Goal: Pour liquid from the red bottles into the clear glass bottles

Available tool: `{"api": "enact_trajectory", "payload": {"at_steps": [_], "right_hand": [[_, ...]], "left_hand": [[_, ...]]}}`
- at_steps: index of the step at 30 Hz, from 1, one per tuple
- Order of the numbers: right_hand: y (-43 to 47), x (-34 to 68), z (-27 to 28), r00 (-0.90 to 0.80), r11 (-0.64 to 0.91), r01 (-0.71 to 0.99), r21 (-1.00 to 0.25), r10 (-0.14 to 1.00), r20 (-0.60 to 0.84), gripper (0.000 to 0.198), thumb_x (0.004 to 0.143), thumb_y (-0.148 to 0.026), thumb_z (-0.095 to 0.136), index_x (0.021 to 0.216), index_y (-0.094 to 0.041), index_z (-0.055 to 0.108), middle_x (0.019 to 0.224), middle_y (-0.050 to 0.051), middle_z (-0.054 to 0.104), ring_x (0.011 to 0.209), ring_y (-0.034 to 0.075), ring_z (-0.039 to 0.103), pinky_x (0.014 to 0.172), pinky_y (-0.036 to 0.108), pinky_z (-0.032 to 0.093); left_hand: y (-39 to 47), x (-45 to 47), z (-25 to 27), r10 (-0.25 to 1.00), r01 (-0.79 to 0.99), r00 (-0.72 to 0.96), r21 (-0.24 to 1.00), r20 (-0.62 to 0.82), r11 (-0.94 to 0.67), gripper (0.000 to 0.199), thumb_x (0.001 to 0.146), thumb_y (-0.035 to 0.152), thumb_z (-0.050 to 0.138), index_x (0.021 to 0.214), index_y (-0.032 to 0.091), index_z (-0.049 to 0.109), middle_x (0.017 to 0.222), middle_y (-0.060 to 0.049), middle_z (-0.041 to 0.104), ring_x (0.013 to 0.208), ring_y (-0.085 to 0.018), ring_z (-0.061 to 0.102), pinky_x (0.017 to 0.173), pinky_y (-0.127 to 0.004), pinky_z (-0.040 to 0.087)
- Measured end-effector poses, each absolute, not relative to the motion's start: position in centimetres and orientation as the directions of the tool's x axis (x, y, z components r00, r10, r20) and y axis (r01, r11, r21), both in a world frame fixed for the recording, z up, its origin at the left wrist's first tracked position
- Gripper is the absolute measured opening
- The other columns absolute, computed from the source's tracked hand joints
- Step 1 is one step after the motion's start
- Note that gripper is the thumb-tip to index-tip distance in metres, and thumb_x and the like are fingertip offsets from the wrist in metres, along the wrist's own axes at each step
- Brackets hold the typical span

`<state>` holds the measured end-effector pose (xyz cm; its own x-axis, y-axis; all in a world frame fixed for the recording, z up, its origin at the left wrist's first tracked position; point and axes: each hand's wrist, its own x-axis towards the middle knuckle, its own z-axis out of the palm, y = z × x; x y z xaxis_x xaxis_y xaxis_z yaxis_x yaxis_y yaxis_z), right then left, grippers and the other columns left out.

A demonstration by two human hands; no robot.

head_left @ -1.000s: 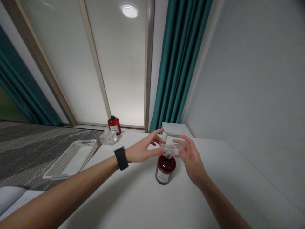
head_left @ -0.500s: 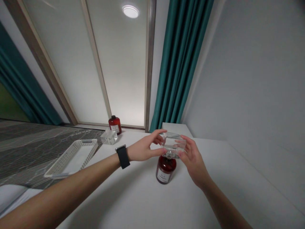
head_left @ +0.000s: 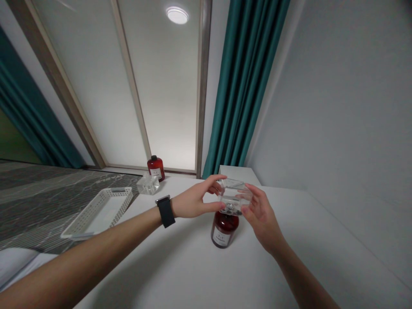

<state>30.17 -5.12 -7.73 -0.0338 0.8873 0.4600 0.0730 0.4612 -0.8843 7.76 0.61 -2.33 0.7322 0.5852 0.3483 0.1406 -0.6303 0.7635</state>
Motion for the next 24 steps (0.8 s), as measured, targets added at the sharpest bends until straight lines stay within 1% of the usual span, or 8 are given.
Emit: {"api": "enact_trajectory", "payload": {"at_steps": [6, 14, 21, 24], "right_hand": [[-5.18, 30.25, -7.6, -0.04, 0.466, 0.086, -0.88, 0.885, 0.464, 0.045, 0.089, -0.037, 0.063, 0.131, -0.032, 0.045, 0.131, 0.009, 0.056, 0.113, 0.025, 0.058, 0.082, 0.039, 0.056], [-5.14, 30.39, -7.87, -0.035, 0.469, 0.095, -0.878, 0.883, 0.468, 0.047, 0.089, -0.041, 0.064, 0.131, -0.033, 0.046, 0.128, 0.009, 0.059, 0.111, 0.025, 0.06, 0.083, 0.041, 0.056], [-5.11, 30.43, -7.99, -0.03, 0.47, 0.08, -0.879, 0.883, 0.469, 0.048, 0.087, -0.041, 0.066, 0.13, -0.033, 0.047, 0.131, 0.009, 0.057, 0.116, 0.026, 0.058, 0.084, 0.041, 0.056], [-5.12, 30.46, -7.91, -0.032, 0.471, 0.079, -0.879, 0.882, 0.47, 0.048, 0.087, -0.04, 0.066, 0.13, -0.033, 0.047, 0.131, 0.01, 0.056, 0.114, 0.026, 0.059, 0.083, 0.041, 0.056]], "left_hand": [[0.61, 7.67, -2.39, 0.576, 0.123, 0.741, 0.774, 0.345, -0.621, 0.067, 0.088, 0.03, 0.069, 0.143, 0.024, 0.032, 0.122, -0.011, 0.059, 0.111, -0.026, 0.059, 0.1, -0.051, 0.046], [0.65, 7.74, -2.52, 0.583, 0.143, 0.742, 0.773, 0.329, -0.618, 0.068, 0.088, 0.029, 0.069, 0.143, 0.02, 0.031, 0.122, -0.013, 0.058, 0.112, -0.025, 0.058, 0.101, -0.049, 0.046], [0.61, 7.7, -2.54, 0.579, 0.141, 0.739, 0.761, 0.345, -0.634, 0.068, 0.087, 0.03, 0.07, 0.143, 0.023, 0.031, 0.122, -0.012, 0.058, 0.112, -0.026, 0.059, 0.101, -0.05, 0.046], [0.55, 7.69, -2.5, 0.58, 0.141, 0.736, 0.761, 0.347, -0.634, 0.069, 0.087, 0.03, 0.07, 0.143, 0.024, 0.031, 0.122, -0.012, 0.058, 0.112, -0.026, 0.059, 0.101, -0.05, 0.046]]}}
